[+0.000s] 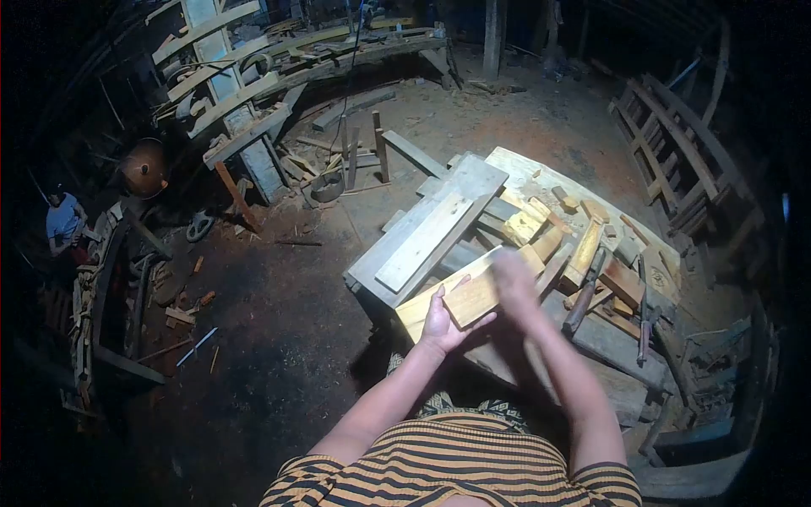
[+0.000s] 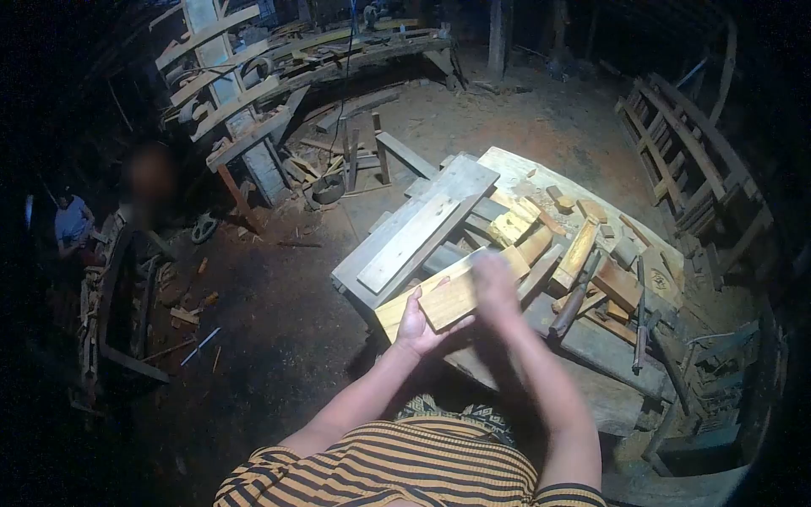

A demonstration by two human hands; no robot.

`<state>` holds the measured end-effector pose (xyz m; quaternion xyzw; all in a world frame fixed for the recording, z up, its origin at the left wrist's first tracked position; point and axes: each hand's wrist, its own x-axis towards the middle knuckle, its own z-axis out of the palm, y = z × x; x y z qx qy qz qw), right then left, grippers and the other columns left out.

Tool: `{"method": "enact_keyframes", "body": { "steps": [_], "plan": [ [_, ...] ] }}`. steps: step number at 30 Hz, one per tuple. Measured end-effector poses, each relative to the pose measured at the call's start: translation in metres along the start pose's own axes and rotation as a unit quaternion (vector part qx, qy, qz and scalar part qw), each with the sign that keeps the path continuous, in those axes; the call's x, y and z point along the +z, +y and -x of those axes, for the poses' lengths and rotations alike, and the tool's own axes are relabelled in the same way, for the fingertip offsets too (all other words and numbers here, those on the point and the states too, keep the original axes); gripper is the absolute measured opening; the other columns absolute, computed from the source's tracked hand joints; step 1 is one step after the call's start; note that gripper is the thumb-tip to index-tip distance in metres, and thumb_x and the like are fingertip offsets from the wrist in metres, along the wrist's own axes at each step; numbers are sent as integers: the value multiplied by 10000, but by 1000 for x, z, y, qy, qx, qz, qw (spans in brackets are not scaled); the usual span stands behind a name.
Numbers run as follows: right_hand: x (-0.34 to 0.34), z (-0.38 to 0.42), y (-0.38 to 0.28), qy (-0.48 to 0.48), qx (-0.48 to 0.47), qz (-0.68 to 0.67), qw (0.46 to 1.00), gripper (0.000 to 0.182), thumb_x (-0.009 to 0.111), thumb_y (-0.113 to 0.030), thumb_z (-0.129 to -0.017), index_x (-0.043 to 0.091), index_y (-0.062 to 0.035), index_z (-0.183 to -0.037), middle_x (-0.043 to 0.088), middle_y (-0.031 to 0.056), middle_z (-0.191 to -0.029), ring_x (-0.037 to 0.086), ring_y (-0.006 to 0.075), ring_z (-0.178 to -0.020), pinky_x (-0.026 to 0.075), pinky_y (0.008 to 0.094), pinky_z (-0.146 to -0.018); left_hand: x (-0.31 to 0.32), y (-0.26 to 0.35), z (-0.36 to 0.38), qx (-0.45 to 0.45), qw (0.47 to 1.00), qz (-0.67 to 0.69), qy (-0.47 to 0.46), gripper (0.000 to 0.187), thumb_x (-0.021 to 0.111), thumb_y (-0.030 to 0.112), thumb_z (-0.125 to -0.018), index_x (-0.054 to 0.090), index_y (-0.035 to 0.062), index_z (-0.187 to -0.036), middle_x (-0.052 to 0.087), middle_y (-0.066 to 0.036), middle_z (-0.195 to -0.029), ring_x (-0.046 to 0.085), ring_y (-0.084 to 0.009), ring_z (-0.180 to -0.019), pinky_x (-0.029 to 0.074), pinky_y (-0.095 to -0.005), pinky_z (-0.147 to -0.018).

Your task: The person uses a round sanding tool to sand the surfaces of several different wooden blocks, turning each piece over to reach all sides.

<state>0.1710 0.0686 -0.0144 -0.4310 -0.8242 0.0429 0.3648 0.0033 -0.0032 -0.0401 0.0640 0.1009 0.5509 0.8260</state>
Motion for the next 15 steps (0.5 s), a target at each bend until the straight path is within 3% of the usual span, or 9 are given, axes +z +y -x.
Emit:
{"method": "enact_keyframes", "body": {
  "steps": [2,3,5,7,8,10,11,14,15],
  "plan": [
    [2,26,-69,-35,-99,-6,994,379,519,-81,-771,574,-59,-1145,561,160,-1193,486,321,-1178,338,431,-1033,3,-2,-2,41,998,-15,36,580,266,500,-949,394,99,-1348,443,-130,-1349,433,-268,-1243,359,-456,-1034],
    [-7,31,-95,-62,-120,-36,990,383,521,-71,-754,578,-71,-1133,562,157,-1192,485,316,-1182,335,428,-1039,-41,3,-11,16,991,45,-128,569,300,459,-958,399,42,-1333,490,-115,-1303,442,-247,-1232,323,-419,-1069],
    [-4,24,-82,-48,-127,-32,990,376,522,-73,-752,577,-73,-1124,566,156,-1175,494,317,-1163,349,430,-1021,-56,3,-17,-17,972,143,-186,565,293,466,-954,397,70,-1343,473,-122,-1316,441,-263,-1234,332,-461,-1057],
    [1,-1,-40,-67,-110,2,992,351,534,-97,-764,572,-69,-1111,577,155,-1128,522,323,-1085,396,437,-940,14,-1,4,27,996,-27,86,557,273,473,-951,388,109,-1357,426,-154,-1353,421,-309,-1247,354,-536,-1020],
    [-5,-8,-17,-22,-54,16,998,336,543,-127,-777,572,-63,-1105,580,157,-1099,527,323,-1048,407,438,-893,-3,-1,0,12,1000,-13,-6,555,251,482,-947,379,143,-1367,371,-169,-1394,388,-355,-1265,337,-603,-1000],
    [-6,-15,32,96,19,119,988,291,544,-156,-808,587,-53,-1078,577,160,-1119,519,332,-1069,401,428,-911,3,-1,2,7,1000,-10,-1,559,247,482,-947,376,139,-1369,367,-168,-1398,375,-365,-1272,330,-612,-999],
    [-5,-15,44,112,35,89,989,266,541,-159,-821,596,-49,-1057,584,171,-1109,515,340,-1077,402,426,-912,8,-1,3,1,1000,-5,8,563,243,483,-947,372,135,-1371,363,-166,-1403,363,-374,-1279,323,-620,-999],
    [-8,-6,0,53,-3,1,999,259,504,-124,-813,598,-48,-1042,601,172,-1033,546,343,-1006,426,422,-880,10,-2,3,7,1000,-18,18,568,241,484,-947,371,131,-1372,386,-155,-1393,365,-356,-1284,301,-592,-1027],
    [-10,6,-36,1,-30,45,999,272,513,-95,-782,600,-60,-1037,609,152,-1002,561,336,-958,437,429,-866,5,-3,0,15,999,-23,27,566,241,481,-947,372,132,-1372,392,-155,-1389,365,-351,-1286,293,-585,-1036]
  ]
}}
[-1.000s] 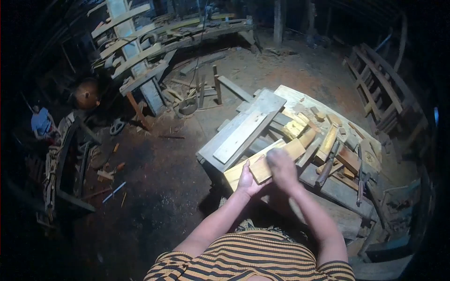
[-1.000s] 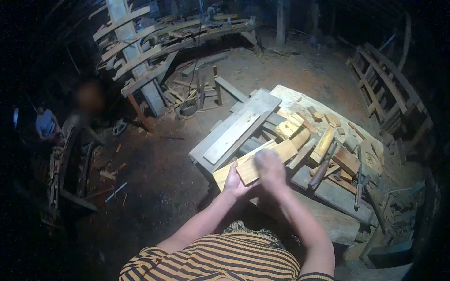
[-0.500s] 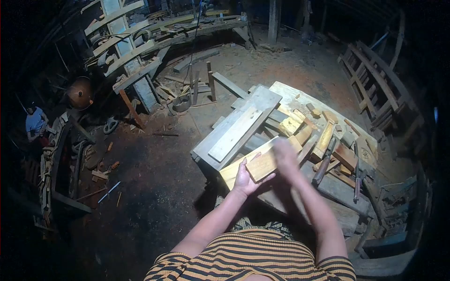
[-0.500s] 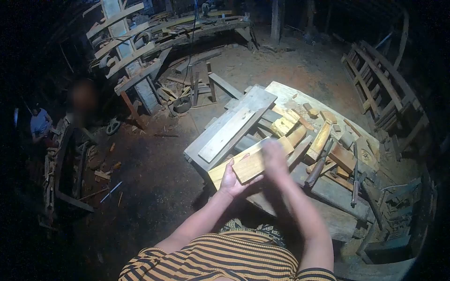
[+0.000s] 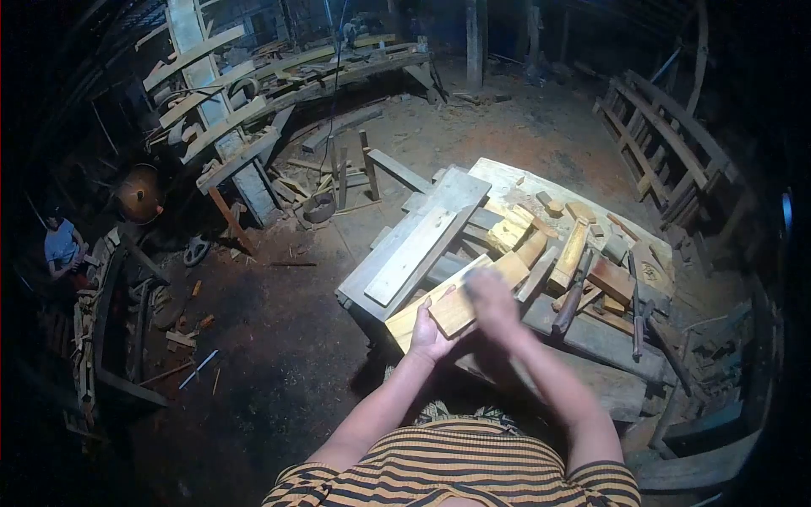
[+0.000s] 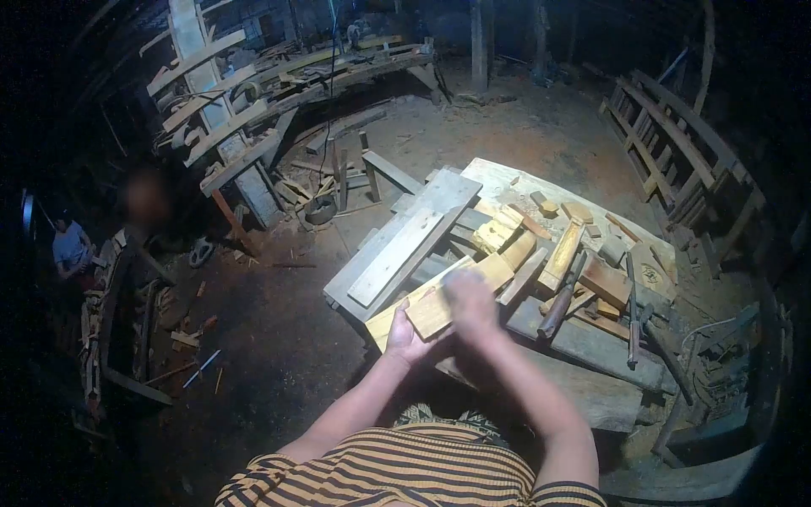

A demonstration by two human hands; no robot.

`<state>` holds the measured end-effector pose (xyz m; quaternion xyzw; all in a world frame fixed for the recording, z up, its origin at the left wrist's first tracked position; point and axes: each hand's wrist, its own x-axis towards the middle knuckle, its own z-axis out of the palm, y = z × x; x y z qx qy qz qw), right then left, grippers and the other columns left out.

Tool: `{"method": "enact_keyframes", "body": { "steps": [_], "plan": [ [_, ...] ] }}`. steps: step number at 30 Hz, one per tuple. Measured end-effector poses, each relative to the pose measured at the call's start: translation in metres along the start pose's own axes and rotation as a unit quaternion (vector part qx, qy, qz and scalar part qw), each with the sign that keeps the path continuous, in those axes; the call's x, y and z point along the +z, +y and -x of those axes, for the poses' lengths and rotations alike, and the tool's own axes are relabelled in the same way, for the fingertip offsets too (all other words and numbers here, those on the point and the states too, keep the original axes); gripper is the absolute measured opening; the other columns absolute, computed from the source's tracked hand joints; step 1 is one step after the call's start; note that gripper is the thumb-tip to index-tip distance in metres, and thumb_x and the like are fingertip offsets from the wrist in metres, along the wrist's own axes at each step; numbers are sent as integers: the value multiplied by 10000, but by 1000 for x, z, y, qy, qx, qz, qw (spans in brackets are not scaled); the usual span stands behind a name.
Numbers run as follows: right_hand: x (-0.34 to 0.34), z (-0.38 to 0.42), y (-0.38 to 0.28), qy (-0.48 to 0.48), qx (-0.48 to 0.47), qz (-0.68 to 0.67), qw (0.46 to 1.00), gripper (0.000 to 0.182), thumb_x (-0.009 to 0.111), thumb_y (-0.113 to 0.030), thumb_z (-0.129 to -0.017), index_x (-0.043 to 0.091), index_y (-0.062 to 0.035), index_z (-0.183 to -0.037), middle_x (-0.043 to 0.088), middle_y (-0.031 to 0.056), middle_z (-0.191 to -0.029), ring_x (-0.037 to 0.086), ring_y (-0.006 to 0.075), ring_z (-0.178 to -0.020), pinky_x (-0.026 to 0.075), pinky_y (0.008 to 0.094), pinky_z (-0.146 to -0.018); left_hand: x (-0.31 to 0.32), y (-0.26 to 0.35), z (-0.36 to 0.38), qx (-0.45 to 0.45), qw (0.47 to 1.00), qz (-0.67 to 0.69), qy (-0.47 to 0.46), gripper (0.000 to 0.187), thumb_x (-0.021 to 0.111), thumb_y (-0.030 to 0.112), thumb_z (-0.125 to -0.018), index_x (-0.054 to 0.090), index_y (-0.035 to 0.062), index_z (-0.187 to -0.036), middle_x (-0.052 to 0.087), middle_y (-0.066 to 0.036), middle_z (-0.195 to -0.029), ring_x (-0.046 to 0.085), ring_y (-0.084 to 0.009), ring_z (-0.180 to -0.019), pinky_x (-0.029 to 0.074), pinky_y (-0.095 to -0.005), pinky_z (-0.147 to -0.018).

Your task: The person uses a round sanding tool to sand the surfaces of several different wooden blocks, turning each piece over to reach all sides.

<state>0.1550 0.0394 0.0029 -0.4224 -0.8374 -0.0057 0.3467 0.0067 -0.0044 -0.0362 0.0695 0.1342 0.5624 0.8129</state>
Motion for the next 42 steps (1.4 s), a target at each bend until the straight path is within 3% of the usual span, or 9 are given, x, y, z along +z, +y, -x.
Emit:
{"method": "enact_keyframes", "body": {
  "steps": [3,14,22,29,31,33,36,39,42],
  "plan": [
    [-2,57,-65,-70,-65,-82,992,578,638,-116,-698,512,-122,-1262,461,138,-1342,417,277,-1269,289,492,-1056,-9,1,-1,-3,1000,-21,-18,574,248,473,-937,355,133,-1387,421,-146,-1372,388,-318,-1271,281,-525,-1066],
    [-3,35,59,45,188,17,981,377,507,-210,-877,539,-86,-1231,475,149,-1326,387,314,-1272,237,449,-1062,9,-1,5,-5,1000,26,-2,578,253,492,-946,367,121,-1374,333,-171,-1425,350,-390,-1286,282,-648,-1011],
    [-13,59,-25,-73,-73,-68,992,514,634,-157,-707,535,-96,-1208,481,132,-1322,427,291,-1254,298,493,-1041,-25,5,-9,-23,989,134,-55,594,208,488,-949,342,110,-1386,385,-206,-1383,396,-380,-1254,317,-536,-1046],
    [10,6,68,74,173,35,981,320,512,-230,-863,567,-83,-1142,542,157,-1202,455,338,-1172,330,464,-994,3,-1,1,-5,999,2,-42,580,258,489,-941,356,118,-1376,335,-173,-1426,319,-382,-1313,269,-611,-1041],
    [-2,2,20,-82,99,7,992,273,515,-172,-800,583,-62,-1041,568,166,-1108,513,336,-1091,389,437,-943,2,-2,0,5,1000,-5,-4,588,261,502,-938,356,123,-1377,349,-169,-1417,337,-374,-1303,280,-594,-1043],
    [-2,20,-38,12,-90,-52,995,260,528,-135,-770,574,-76,-1019,571,147,-1080,521,312,-1096,384,425,-977,-20,3,-9,-33,983,172,-47,630,250,557,-928,343,138,-1389,399,-151,-1383,391,-336,-1269,307,-547,-1045],
    [-6,26,-49,-91,-112,-140,980,462,603,-114,-725,564,-104,-1185,536,117,-1253,445,300,-1236,312,423,-1064,-19,4,-1,10,1000,-11,-10,777,265,687,-870,302,125,-1407,397,-155,-1383,378,-339,-1278,306,-535,-1049],
    [12,-5,33,-62,-15,-50,997,397,567,-171,-785,574,-91,-1174,568,132,-1192,479,290,-1191,352,393,-1025,3,0,4,15,1000,-7,-3,868,321,739,-817,279,103,-1406,376,-173,-1392,377,-358,-1274,317,-574,-1027],
    [4,-13,100,-9,233,-72,970,348,449,-230,-900,582,-81,-1184,565,155,-1214,505,298,-1163,387,374,-980,-1,-4,2,20,999,-4,27,664,681,327,-815,363,51,-1328,468,-184,-1285,486,-366,-1164,440,-562,-935]
  ]
}}
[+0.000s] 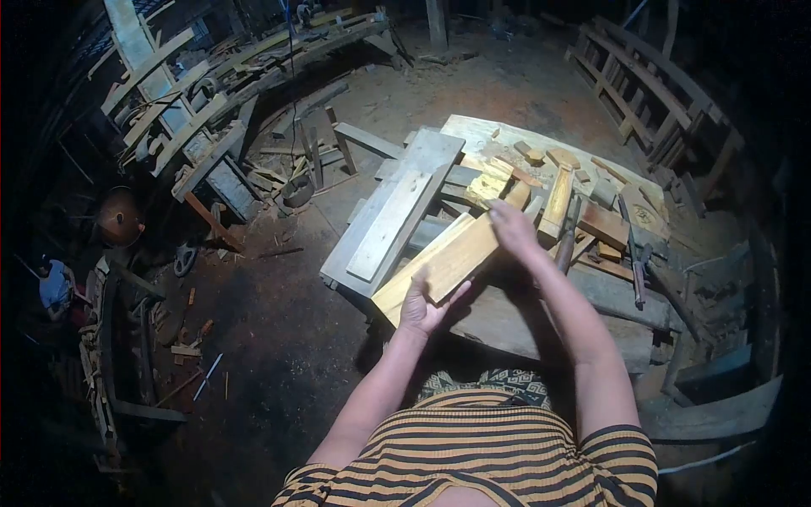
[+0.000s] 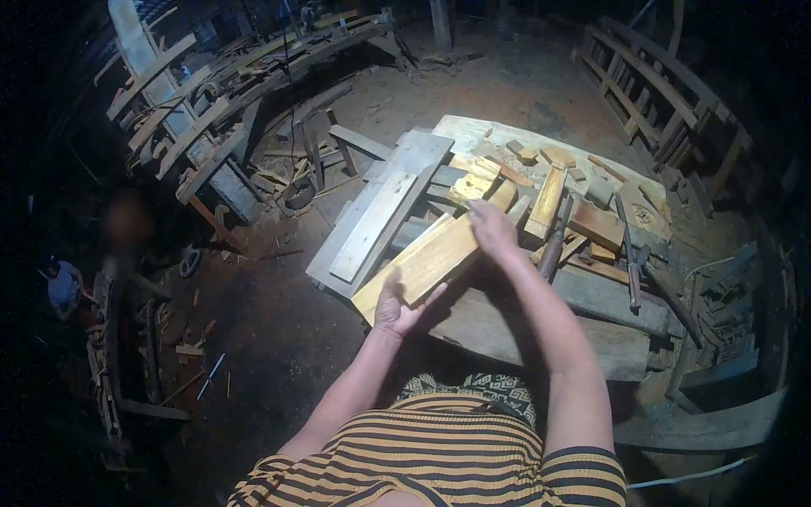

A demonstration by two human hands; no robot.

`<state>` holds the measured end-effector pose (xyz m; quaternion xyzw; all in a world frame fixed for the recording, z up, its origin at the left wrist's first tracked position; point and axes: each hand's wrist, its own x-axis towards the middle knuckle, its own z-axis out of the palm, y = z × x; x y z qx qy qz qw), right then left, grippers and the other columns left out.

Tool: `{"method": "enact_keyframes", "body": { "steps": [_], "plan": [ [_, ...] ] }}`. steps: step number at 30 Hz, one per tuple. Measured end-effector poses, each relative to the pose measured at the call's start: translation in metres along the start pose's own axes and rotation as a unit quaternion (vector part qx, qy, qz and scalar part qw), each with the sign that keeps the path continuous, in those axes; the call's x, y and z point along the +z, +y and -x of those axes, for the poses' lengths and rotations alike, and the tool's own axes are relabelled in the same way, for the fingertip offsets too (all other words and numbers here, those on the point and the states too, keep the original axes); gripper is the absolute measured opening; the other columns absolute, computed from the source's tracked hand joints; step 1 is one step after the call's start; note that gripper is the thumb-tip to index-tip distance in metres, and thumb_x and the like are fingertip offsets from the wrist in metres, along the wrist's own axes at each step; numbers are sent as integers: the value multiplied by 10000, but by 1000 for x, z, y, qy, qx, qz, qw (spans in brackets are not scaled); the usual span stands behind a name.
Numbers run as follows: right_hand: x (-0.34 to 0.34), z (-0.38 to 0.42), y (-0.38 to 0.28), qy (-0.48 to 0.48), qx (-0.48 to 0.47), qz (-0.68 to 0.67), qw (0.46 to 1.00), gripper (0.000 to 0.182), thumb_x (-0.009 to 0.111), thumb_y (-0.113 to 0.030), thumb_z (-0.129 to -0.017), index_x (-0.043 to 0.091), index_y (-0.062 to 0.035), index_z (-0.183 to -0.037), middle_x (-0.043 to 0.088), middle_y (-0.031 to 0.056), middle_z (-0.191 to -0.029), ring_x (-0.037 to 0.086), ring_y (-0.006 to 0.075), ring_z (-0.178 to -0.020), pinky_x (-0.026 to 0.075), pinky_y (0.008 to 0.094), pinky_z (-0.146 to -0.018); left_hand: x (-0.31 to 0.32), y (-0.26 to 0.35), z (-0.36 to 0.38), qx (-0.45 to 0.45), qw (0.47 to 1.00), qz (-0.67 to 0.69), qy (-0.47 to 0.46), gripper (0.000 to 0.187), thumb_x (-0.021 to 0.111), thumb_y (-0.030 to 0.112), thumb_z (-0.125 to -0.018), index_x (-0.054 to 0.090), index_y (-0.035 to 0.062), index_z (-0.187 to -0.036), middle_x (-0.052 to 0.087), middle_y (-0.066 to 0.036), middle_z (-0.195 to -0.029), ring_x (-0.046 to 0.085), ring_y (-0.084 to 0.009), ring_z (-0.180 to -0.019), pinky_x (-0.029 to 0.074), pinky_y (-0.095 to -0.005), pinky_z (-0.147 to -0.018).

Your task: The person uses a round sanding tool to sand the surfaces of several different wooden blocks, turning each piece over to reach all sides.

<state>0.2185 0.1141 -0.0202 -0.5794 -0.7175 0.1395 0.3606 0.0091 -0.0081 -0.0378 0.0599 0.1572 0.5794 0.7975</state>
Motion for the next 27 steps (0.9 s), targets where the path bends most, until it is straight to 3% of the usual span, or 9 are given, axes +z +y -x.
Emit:
{"method": "enact_keyframes", "body": {
  "steps": [4,10,12,13,16,17,20,22,27],
  "plan": [
    [-49,1,-32,-51,95,-116,987,357,441,-227,-907,563,-64,-1200,565,174,-1208,531,312,-1131,404,343,-968,4,6,-4,11,991,-117,65,662,679,119,-768,360,51,-1344,468,-154,-1270,495,-315,-1145,472,-528,-908],
    [-30,79,-134,-29,-347,75,934,508,612,-93,-707,552,-88,-1210,538,116,-1266,478,264,-1216,338,378,-1054,36,10,8,139,918,-360,-90,367,652,80,-792,554,41,-1143,594,-37,-1056,559,-134,-988,474,-302,-831],
    [-16,109,-147,-80,-368,94,921,545,632,-93,-697,525,-115,-1232,515,106,-1289,447,254,-1244,319,416,-1056,-44,18,-12,362,641,-637,-231,407,631,152,-836,483,54,-1203,525,-80,-1184,530,-158,-1067,469,-308,-867],
    [-13,109,-142,-77,-366,93,923,545,632,-93,-697,525,-115,-1232,515,106,-1289,447,254,-1244,319,416,-1056,-39,14,-4,260,802,-513,-162,322,639,94,-811,567,31,-1119,589,-53,-1059,574,-145,-981,480,-323,-860],
    [-14,87,-116,-86,-331,78,937,515,613,-57,-677,547,-124,-1183,541,99,-1246,483,265,-1188,366,427,-987,-6,15,5,174,788,-585,-77,335,661,144,-793,562,29,-1091,598,-49,-1025,568,-148,-964,476,-304,-827],
    [-26,72,-103,-67,-309,61,947,463,594,-41,-660,586,-112,-1118,579,109,-1178,515,276,-1143,383,425,-969,-1,15,10,102,905,-403,-85,334,675,108,-761,585,2,-1065,618,-43,-969,578,-136,-911,470,-290,-811],
    [-57,22,-50,35,-230,109,966,270,564,-143,-747,646,-101,-1001,626,121,-1014,568,323,-985,459,404,-848,-5,12,8,181,818,-543,-51,442,667,63,-747,550,-23,-1165,615,-64,-1033,572,-137,-935,460,-276,-818],
    [-72,6,-36,0,45,133,990,224,490,-173,-822,632,-67,-959,622,153,-902,585,339,-898,469,428,-793,-6,9,8,180,827,-529,-64,446,666,64,-750,547,-24,-1170,615,-69,-1044,569,-137,-949,458,-276,-824],
    [-26,60,-88,78,-337,112,932,406,577,-42,-708,584,-42,-1113,595,137,-1130,551,307,-1072,425,393,-926,-10,8,5,187,823,-526,-102,419,675,82,-749,558,-11,-1141,606,-78,-1088,558,-149,-1000,439,-302,-874]
  ]
}}
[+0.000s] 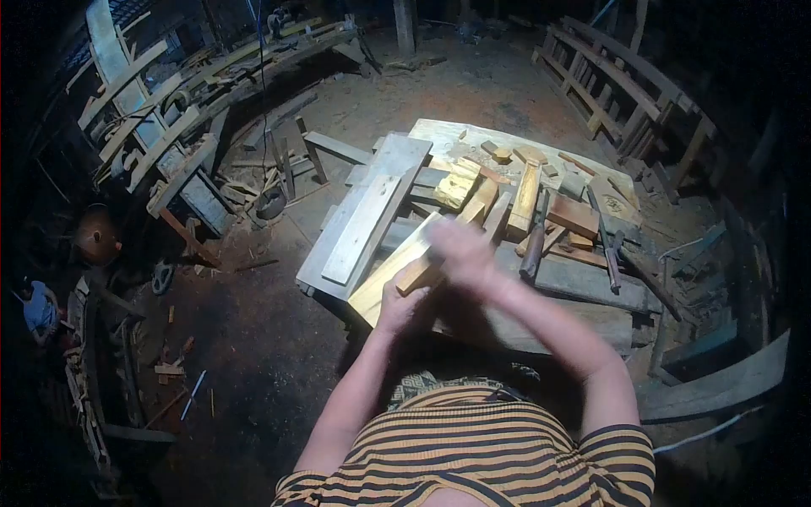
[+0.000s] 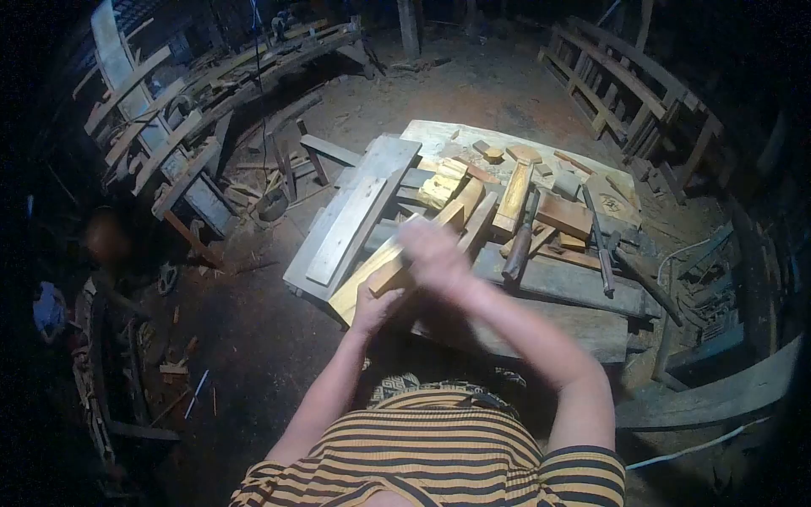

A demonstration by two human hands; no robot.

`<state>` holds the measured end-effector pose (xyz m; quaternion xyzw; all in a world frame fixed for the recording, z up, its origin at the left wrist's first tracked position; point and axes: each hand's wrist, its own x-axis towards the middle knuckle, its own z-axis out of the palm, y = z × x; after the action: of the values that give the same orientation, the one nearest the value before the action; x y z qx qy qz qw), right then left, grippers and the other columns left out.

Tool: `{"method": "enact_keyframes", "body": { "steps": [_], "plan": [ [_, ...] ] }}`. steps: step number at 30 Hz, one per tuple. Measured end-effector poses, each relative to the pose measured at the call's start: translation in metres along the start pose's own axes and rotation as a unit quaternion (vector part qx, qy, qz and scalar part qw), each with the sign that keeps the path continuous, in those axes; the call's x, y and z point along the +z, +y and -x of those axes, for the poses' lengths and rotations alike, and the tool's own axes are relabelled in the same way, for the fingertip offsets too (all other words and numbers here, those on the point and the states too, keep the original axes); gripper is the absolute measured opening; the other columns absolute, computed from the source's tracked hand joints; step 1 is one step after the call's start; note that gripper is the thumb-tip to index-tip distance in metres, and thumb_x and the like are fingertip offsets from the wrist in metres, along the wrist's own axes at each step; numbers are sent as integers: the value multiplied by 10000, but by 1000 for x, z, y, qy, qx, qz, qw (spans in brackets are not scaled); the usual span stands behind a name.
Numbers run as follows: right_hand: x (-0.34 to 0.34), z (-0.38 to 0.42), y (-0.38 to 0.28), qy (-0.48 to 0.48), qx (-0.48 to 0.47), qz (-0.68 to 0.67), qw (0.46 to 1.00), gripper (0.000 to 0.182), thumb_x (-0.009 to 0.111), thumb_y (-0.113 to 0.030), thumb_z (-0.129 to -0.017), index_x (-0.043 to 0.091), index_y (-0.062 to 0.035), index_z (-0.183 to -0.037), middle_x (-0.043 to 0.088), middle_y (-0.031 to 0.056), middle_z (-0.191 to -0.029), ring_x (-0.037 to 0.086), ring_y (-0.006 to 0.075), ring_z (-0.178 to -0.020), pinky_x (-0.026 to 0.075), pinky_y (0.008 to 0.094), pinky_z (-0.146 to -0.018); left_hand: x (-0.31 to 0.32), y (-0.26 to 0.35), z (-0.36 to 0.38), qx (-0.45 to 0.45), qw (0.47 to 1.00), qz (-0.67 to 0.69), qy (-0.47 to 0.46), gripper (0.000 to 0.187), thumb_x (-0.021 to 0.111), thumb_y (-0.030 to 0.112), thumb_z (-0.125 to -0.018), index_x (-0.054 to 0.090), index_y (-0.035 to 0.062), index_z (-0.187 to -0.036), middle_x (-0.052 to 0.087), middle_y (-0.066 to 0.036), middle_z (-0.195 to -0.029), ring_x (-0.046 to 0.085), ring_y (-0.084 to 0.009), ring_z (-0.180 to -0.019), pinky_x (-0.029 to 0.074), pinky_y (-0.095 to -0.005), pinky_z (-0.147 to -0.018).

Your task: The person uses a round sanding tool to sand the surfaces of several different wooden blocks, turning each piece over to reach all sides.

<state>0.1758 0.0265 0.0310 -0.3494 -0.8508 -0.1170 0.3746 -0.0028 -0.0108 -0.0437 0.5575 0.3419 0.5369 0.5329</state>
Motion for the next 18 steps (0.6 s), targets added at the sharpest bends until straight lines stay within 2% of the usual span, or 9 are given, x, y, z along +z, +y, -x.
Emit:
{"method": "enact_keyframes", "body": {
  "steps": [1,2,3,5,6,7,9,11,18],
  "plan": [
    [-18,-10,-41,-208,17,-60,976,499,589,-44,-684,552,-75,-1181,559,118,-1209,509,283,-1156,382,423,-982,0,3,0,-37,999,22,-18,416,681,91,-744,560,0,-1131,596,-78,-1111,550,-162,-1029,430,-320,-899],
    [-19,6,-67,-121,-71,-67,988,549,597,-52,-670,531,-91,-1214,518,116,-1271,462,266,-1220,349,445,-1012,-10,-17,1,85,983,-164,-2,427,693,107,-732,555,24,-1128,560,-75,-1160,518,-187,-1100,406,-357,-944],
    [-14,9,-83,-158,-71,-104,979,566,586,-58,-670,519,-106,-1230,487,120,-1309,432,257,-1254,325,461,-1030,-14,-18,-1,52,994,-42,-91,438,697,109,-725,548,39,-1131,528,-71,-1190,484,-201,-1153,390,-384,-963],
    [-11,8,-67,-167,-77,-68,981,525,573,-71,-688,535,-101,-1211,510,117,-1286,447,266,-1238,320,442,-1039,-12,-23,8,76,993,-88,27,416,688,99,-739,547,32,-1125,569,-75,-1117,521,-187,-1098,416,-362,-931],
    [-12,-14,-46,-290,-5,-84,953,498,549,-60,-694,549,-99,-1190,541,117,-1243,485,270,-1191,342,419,-1024,-3,8,2,-51,997,-61,-14,398,675,88,-754,551,14,-1124,600,-72,-1051,551,-175,-1031,432,-325,-902],
    [8,1,-8,-156,21,-42,987,451,549,-55,-686,583,-92,-1134,581,108,-1176,525,280,-1120,382,397,-984,-5,0,4,-69,996,53,-17,363,651,84,-779,563,1,-1122,616,-39,-1005,557,-118,-961,451,-254,-822],
    [-25,-22,47,-158,147,31,976,244,548,-116,-759,627,-86,-988,629,114,-981,574,301,-976,451,402,-840,14,25,6,-17,999,11,33,330,645,121,-811,576,-2,-1109,607,-28,-988,550,-115,-917,440,-246,-808],
    [-32,-12,86,-88,396,-59,912,272,528,-170,-840,619,-97,-1086,622,119,-1092,558,282,-1073,438,393,-907,15,24,4,-6,998,-1,60,325,640,152,-826,578,1,-1107,605,-26,-987,543,-111,-910,431,-243,-807],
    [-52,-11,13,-1,139,-98,985,409,559,-88,-797,561,-81,-1206,553,154,-1235,497,296,-1189,374,376,-1019,6,18,-13,-159,927,266,212,389,638,256,-814,548,94,-1156,582,-64,-1081,549,-202,-997,461,-358,-851]
  ]
}}
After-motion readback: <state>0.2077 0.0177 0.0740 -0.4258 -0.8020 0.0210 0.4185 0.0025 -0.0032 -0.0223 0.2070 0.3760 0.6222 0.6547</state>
